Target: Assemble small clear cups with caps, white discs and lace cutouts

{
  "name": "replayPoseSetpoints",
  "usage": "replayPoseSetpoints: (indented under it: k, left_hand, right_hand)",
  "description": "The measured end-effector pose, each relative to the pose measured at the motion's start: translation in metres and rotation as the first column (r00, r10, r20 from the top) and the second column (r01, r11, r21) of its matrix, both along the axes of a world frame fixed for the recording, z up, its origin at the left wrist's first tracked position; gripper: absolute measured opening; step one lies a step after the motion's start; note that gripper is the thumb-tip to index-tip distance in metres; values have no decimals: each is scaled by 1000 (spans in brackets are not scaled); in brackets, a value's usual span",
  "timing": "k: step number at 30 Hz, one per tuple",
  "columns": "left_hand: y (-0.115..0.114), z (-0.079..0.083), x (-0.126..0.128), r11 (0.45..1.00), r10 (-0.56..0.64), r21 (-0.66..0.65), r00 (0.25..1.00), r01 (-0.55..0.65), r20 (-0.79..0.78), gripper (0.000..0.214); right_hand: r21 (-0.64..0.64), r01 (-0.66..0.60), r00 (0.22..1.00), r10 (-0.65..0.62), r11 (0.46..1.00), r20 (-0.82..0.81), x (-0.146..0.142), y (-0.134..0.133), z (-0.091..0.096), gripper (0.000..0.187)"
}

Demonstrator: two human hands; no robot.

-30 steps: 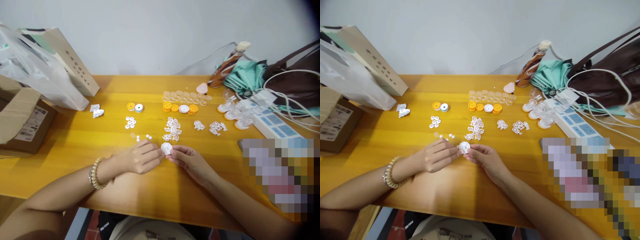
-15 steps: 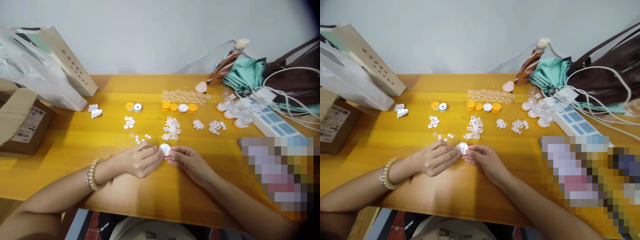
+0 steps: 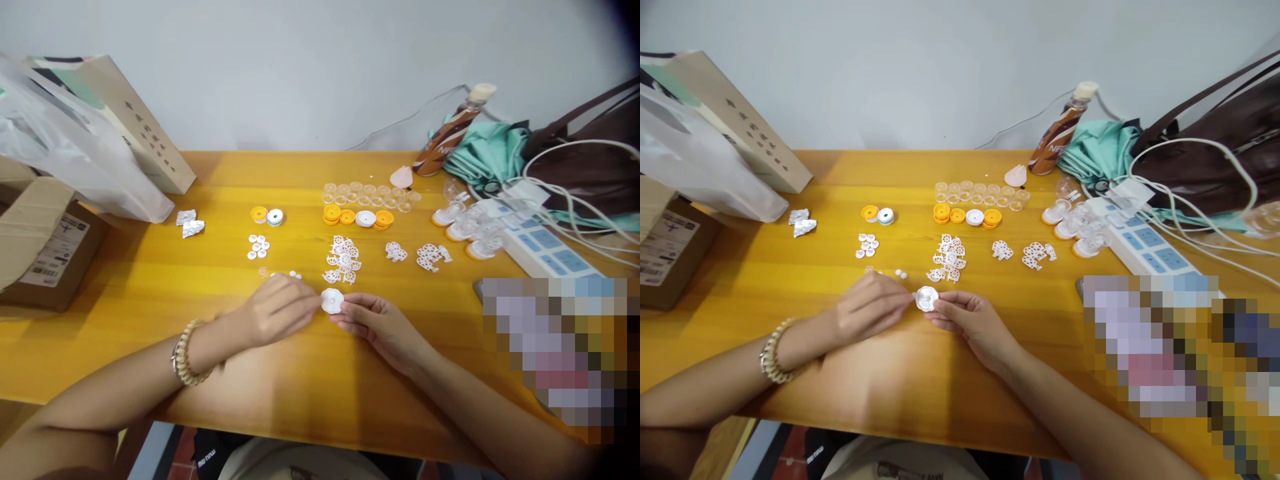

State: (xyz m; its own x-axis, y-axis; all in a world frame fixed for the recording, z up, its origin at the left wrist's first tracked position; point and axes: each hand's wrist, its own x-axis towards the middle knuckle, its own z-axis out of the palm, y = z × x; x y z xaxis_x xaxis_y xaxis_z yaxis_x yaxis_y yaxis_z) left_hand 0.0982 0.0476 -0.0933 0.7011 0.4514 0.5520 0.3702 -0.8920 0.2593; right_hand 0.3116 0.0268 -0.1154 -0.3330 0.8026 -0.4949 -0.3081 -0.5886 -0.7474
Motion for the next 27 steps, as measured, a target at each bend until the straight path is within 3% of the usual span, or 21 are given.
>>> replayPoseSetpoints:
  k: [2,5,7,10,22,24,27]
  left_hand:
    - [-3,-2,6,953,167,-275,977,-126,134,24]
    - [-7,-6,15,769,252,-633,952,-86,176,29]
    - [-10,-10,20,660,233,-752,952,-7,196,31]
    - [-12,-15,24,580,248,-812,938,56,242,32]
    - [-1,-16,21,462,238,-872,924,164,300,31]
    - [3,-13,17,485,239,-863,928,142,287,30]
    - [17,-5,8,641,284,-767,937,-29,202,24]
  right_hand:
    - [-1,-6,1000,6,1000,-1,0,1,1,13]
    - [4,-16,1000,16,1000,-15,0,1,2,11]
    - [4,-20,1000,20,1000,-16,-1,0,2,11]
    - [-9,-15,1000,15,1000,-13,-3,-2,2,13]
    - [-33,1,999,-3,999,-37,-1,-1,1,14]
    - [-36,5,999,-6,999,-38,-1,0,2,15]
    - [-43,21,999,-22,999,-32,-1,0,4,16]
